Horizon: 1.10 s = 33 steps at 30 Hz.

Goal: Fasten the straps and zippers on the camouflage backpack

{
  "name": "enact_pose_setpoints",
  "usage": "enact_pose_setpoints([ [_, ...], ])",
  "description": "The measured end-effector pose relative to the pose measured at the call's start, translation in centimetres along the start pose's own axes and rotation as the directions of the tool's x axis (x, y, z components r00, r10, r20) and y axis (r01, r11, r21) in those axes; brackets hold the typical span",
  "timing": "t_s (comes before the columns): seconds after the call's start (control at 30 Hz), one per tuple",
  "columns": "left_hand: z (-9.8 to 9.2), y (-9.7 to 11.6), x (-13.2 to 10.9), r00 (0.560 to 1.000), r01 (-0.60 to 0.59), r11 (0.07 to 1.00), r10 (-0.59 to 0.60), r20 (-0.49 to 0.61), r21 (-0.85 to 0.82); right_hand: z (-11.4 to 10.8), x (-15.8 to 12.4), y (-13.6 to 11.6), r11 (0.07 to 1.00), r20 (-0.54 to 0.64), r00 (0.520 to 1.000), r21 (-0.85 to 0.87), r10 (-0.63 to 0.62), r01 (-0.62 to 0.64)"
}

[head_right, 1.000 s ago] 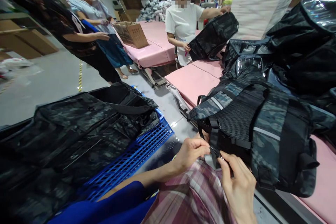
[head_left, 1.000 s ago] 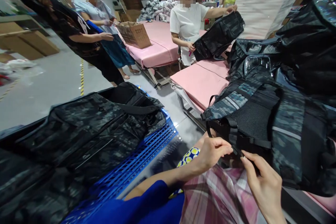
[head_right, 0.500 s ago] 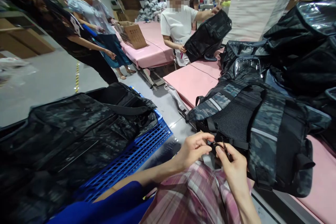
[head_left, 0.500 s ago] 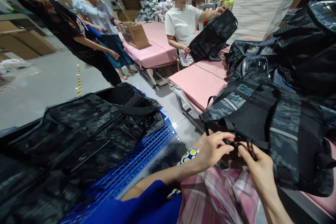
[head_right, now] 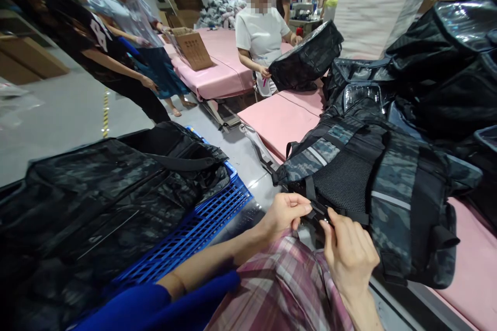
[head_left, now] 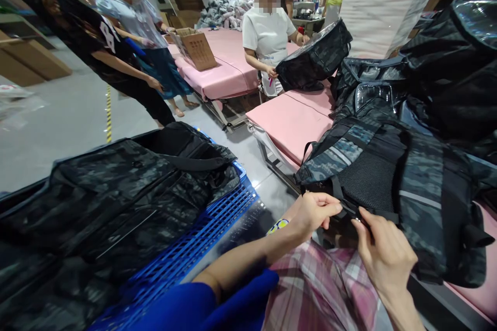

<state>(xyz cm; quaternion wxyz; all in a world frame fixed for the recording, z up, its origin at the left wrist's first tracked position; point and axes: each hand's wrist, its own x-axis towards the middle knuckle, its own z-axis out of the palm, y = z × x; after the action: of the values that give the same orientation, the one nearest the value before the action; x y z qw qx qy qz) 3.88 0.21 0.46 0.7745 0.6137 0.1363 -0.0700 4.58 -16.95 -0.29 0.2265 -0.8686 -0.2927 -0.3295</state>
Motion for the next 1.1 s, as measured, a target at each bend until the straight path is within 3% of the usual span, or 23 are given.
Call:
enact_pose_setpoints([
  [0.07,-0.1,-0.3,0.1,1.000,0.010,1.000,-0.010,0.013,-0.014,0.4,0.1,0.0,1.000,0.010,1.000,0.019,-0.007,0.007],
  [0.17,-0.6,-0.7,0.4,0.999,0.040,0.998,-0.039,0.022,-0.044,0.7,0.2,0.4,0.968,-0.030,0.985,0.190,0.171,-0.162],
  [0.23,-0.7,-0.7,0.5,0.999,0.047,0.998,-0.047,0.006,-0.051,0.4,0.1,0.7,0.956,-0.055,0.977,0.223,0.208,-0.191],
  [0.37,-0.6,0.2,0.2,0.998,0.049,0.998,-0.050,-0.035,-0.038,-0.4,0.0,1.0,0.992,-0.039,0.998,0.117,0.043,-0.038],
  [0.5,-0.2,0.7,-0.2,0.998,0.044,0.999,-0.045,-0.040,-0.020,-0.7,-0.1,1.0,0.999,-0.010,0.999,0.027,-0.043,0.043],
  [0.83,-0.6,0.3,-0.2,1.000,-0.008,0.998,0.007,0.016,0.068,-0.5,-0.3,1.4,0.992,0.040,0.999,0.126,-0.013,0.008],
  [1.0,-1.1,-0.5,0.3,0.999,-0.022,0.991,0.015,0.051,0.136,-0.9,-0.1,1.6,0.990,0.041,0.998,0.137,-0.048,0.042],
  [1.1,-1.5,-0.4,0.5,0.992,-0.016,0.989,-0.003,0.126,0.150,-1.3,0.2,1.8,0.988,0.040,0.994,0.119,-0.099,0.094],
])
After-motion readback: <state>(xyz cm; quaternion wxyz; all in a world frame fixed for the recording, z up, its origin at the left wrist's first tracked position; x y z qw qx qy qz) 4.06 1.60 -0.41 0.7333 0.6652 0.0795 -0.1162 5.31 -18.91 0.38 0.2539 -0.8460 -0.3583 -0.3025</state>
